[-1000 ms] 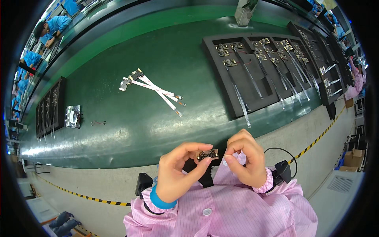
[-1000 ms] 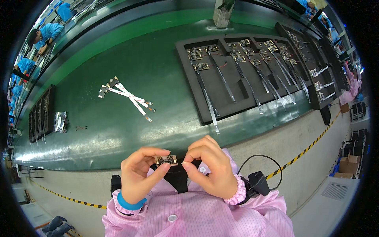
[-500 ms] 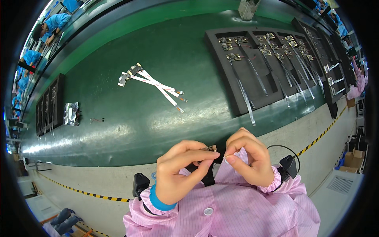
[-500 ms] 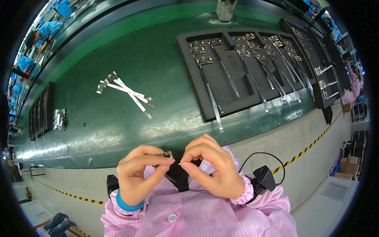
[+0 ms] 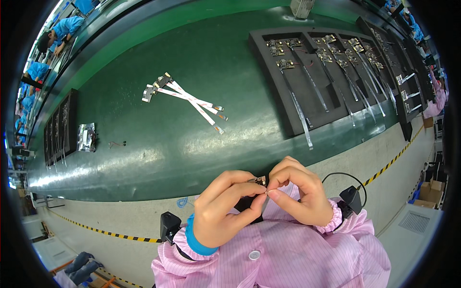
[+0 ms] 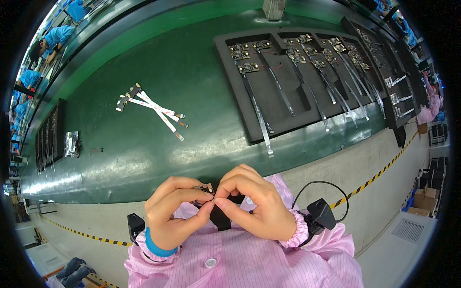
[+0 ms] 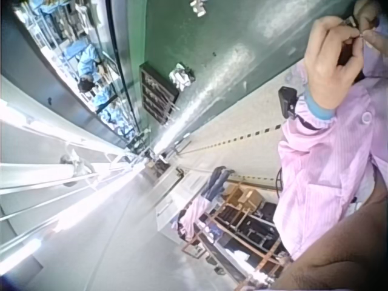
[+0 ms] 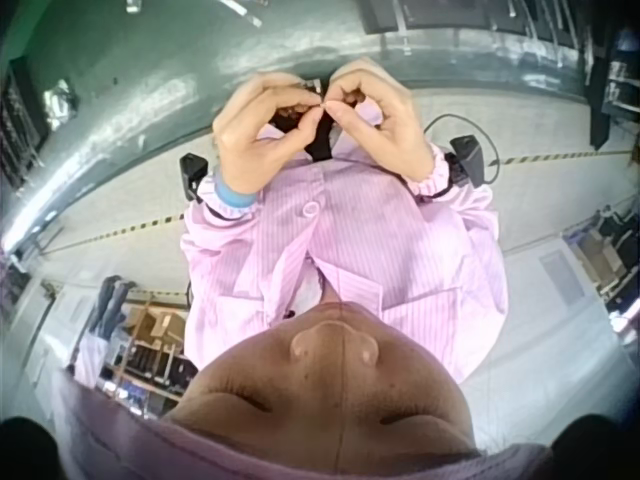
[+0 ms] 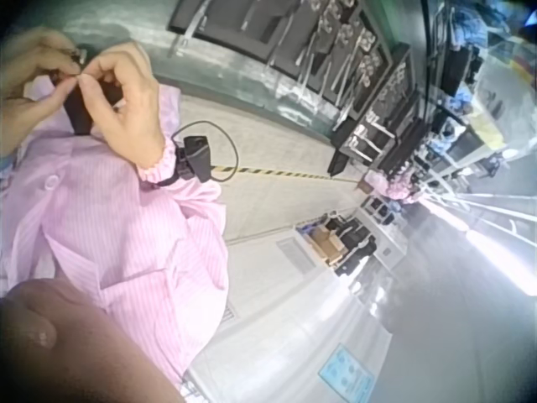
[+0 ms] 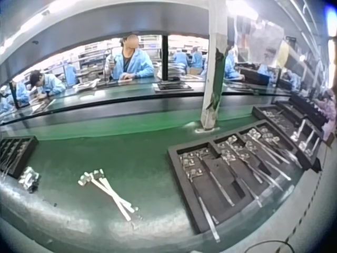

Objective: The person assembles small electronic circuit boards by hand, connecting components with connector cables and placing the completed circuit boards into an assembly tray on a production line.

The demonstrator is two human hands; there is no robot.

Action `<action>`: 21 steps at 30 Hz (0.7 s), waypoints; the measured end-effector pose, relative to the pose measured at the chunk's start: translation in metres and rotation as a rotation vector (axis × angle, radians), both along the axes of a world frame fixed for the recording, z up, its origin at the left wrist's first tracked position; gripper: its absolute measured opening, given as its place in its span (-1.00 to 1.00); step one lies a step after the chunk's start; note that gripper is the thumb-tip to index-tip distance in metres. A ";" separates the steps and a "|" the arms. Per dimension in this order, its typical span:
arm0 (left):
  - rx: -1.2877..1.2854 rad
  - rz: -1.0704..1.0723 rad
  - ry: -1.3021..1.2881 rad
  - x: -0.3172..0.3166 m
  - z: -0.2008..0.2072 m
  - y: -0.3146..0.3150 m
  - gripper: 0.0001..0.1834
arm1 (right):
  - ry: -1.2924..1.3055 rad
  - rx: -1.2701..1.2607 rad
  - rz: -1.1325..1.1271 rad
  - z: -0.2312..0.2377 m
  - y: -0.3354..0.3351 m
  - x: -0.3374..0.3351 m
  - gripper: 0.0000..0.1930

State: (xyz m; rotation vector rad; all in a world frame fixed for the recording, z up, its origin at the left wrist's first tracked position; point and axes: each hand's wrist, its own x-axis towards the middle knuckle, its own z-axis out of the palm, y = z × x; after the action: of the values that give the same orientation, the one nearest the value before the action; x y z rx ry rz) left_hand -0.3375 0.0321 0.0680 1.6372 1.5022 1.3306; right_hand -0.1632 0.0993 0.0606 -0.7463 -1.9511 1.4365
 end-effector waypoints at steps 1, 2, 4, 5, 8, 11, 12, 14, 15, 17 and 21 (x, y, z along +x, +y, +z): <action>-0.005 0.019 -0.007 0.001 0.000 0.000 -0.78 | 0.001 -0.002 0.001 0.000 0.000 0.000 -0.91; -0.007 0.020 -0.006 0.000 0.000 0.000 -0.78 | -0.005 -0.008 0.004 0.000 0.000 0.000 -0.91; -0.016 -0.005 0.018 -0.001 0.000 0.000 -0.79 | -0.012 -0.016 0.006 0.001 0.001 0.001 -0.90; -0.017 -0.005 0.018 -0.001 0.000 0.000 -0.79 | -0.018 0.034 0.013 0.001 0.003 0.001 -0.89; -0.082 0.003 -0.049 -0.002 0.002 -0.001 -0.80 | -0.027 0.163 0.002 0.003 0.005 0.001 -0.86; -0.129 -0.021 -0.092 -0.002 0.001 -0.002 -0.80 | -0.043 0.279 -0.023 0.003 0.003 0.001 -0.83; -0.145 -0.031 -0.113 -0.002 0.001 -0.001 -0.80 | -0.051 0.316 -0.030 0.004 0.003 0.001 -0.81; -0.163 -0.045 -0.133 -0.003 0.001 -0.001 -0.80 | -0.059 0.341 -0.040 0.003 0.003 0.000 -0.81; -0.171 -0.073 -0.153 -0.005 -0.001 -0.002 -0.78 | -0.066 0.368 -0.045 0.002 0.002 0.000 -0.82; -0.183 -0.103 -0.174 -0.006 -0.007 -0.003 -0.76 | -0.077 0.334 -0.065 0.004 0.004 0.001 -0.82; -0.199 0.029 -0.309 -0.003 -0.010 -0.005 -0.75 | -0.088 0.252 -0.105 0.006 0.005 -0.001 -0.84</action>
State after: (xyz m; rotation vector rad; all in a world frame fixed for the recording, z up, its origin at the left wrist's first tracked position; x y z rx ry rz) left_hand -0.3402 0.0268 0.0581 1.2283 1.4235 1.3316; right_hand -0.1639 0.1038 0.0663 -0.7927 -2.0780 1.0875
